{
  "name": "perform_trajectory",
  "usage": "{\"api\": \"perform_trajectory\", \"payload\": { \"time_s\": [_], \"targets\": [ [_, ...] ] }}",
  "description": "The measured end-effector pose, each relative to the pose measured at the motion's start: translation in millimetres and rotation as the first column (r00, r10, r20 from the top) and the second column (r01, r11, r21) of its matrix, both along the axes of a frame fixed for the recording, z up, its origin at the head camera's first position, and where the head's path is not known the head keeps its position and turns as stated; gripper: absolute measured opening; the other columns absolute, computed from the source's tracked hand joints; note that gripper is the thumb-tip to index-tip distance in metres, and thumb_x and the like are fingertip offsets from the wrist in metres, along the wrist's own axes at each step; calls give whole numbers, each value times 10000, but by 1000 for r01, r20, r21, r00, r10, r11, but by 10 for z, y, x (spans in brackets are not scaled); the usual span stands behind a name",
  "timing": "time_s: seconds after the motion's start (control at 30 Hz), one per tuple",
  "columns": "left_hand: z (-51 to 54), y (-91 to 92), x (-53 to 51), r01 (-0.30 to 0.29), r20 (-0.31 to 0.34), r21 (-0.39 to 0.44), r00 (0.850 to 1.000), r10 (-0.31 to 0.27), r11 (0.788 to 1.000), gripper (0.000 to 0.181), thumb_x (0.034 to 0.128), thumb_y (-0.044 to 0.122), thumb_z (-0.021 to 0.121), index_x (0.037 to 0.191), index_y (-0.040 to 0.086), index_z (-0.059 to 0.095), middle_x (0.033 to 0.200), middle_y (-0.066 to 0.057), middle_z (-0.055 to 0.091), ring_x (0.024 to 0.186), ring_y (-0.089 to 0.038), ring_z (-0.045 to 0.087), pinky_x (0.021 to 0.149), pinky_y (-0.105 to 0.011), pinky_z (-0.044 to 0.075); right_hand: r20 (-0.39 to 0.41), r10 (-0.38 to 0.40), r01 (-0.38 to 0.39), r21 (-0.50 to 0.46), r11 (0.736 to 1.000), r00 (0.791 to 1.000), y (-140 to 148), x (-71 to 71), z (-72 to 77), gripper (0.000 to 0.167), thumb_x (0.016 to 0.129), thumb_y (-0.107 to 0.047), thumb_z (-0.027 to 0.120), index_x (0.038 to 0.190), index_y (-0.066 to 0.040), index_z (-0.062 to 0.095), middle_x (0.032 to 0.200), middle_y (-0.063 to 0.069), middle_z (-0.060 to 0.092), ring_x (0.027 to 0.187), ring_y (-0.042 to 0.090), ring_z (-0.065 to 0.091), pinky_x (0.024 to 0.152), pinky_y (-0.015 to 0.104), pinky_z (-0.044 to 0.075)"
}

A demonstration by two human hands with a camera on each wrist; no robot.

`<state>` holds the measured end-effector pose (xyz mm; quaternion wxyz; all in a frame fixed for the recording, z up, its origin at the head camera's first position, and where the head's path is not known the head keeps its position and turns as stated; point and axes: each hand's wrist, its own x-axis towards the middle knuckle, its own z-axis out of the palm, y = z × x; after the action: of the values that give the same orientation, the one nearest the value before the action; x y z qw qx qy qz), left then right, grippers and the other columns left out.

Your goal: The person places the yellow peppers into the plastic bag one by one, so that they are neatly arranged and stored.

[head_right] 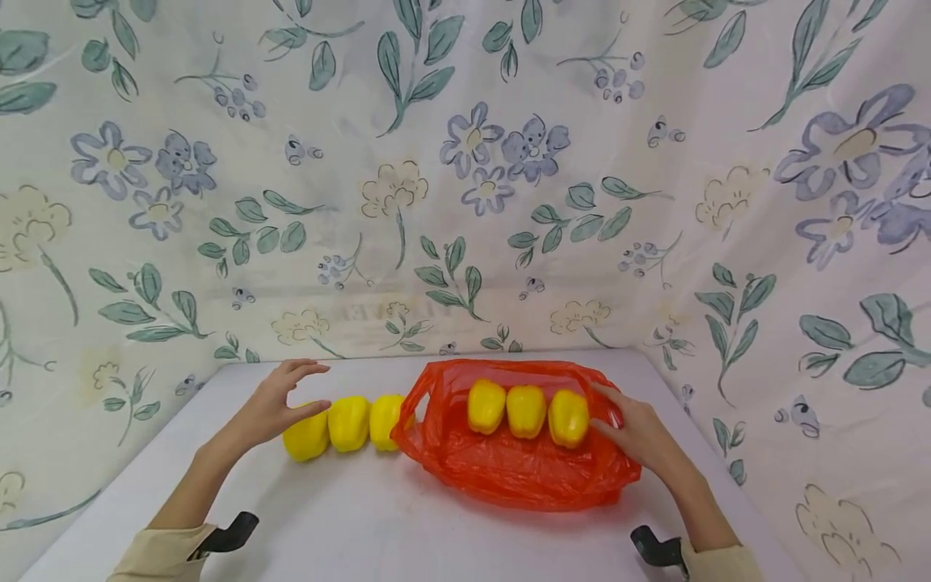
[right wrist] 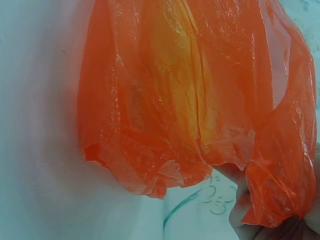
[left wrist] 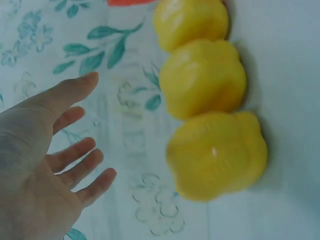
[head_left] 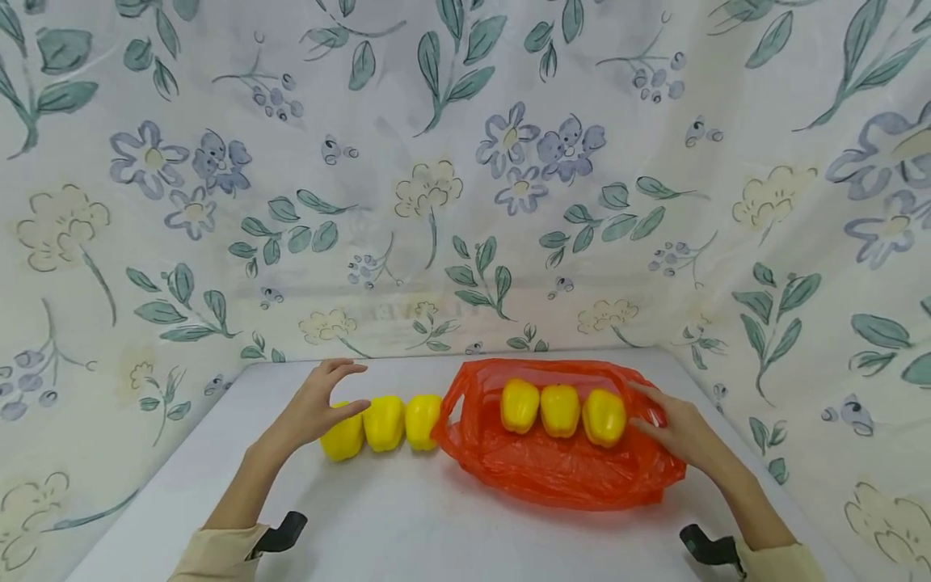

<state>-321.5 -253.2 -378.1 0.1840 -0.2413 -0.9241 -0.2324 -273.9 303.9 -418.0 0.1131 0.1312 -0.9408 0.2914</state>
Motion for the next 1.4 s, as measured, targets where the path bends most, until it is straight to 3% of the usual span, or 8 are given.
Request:
{"api": "perform_trajectory", "payload": {
  "time_s": [0.17, 0.37, 0.73, 0.9, 1.13, 1.4],
  "targets": [
    [-80, -187, -31, -37, 101, -38, 994, 40, 999, 727, 791, 301, 820, 1404, 86, 494, 1445, -280, 410, 1285, -493, 415, 996, -690, 410, 6, -6, 6, 5, 1000, 1000, 3, -14, 46, 624, 893, -213, 709, 1443, -65, 454, 1338, 315, 547, 972, 335, 652, 682, 332, 613],
    [-202, -299, -73, -49, 235, -94, 969, 70, 994, 949, 753, 413, 828, 1509, 108, 343, 1524, -324, 270, 1341, -548, 316, 989, -744, 360, 7, -6, 6, 6, 1000, 1000, 1, 5, 51, 623, 897, -223, 705, 1443, -57, 453, 1348, 306, 545, 1051, 402, 636, 735, 394, 615],
    [-414, -341, -114, -25, 381, -69, 923, 49, 997, 1035, 730, 382, 851, 1541, 101, 272, 1513, -335, 272, 1351, -546, 329, 1039, -730, 319, -11, 0, 0, 2, 1000, 1000, -5, 7, -8, 611, 892, -205, 710, 1433, -58, 468, 1360, 304, 540, 1144, 480, 586, 764, 434, 609],
    [-455, -332, -113, -12, 408, -76, 912, 42, 997, 1015, 731, 389, 850, 1535, 112, 295, 1497, -307, 327, 1334, -505, 379, 1045, -697, 352, -8, 6, -6, -4, 1000, 1000, -9, 10, -10, 610, 894, -210, 709, 1433, -61, 466, 1364, 301, 537, 1144, 478, 588, 757, 422, 611],
    [-460, -356, -110, -25, 409, -99, 910, 63, 995, 984, 720, 395, 857, 1510, 105, 347, 1476, -282, 377, 1324, -469, 410, 1059, -669, 365, -1, -3, 3, -11, 1000, 1000, -13, 14, -10, 611, 895, -209, 707, 1436, -67, 461, 1373, 302, 528, 1153, 483, 581, 766, 440, 609],
    [-474, -449, -102, -14, 446, -107, 893, 61, 994, 977, 720, 353, 863, 1515, 132, 340, 1365, -198, 508, 1198, -332, 510, 1058, -629, 395, 0, 0, 0, -20, 1000, 1000, -26, 11, -11, 604, 888, -183, 709, 1426, -53, 468, 1345, 313, 543, 1096, 463, 609, 733, 419, 614]
  ]
}}
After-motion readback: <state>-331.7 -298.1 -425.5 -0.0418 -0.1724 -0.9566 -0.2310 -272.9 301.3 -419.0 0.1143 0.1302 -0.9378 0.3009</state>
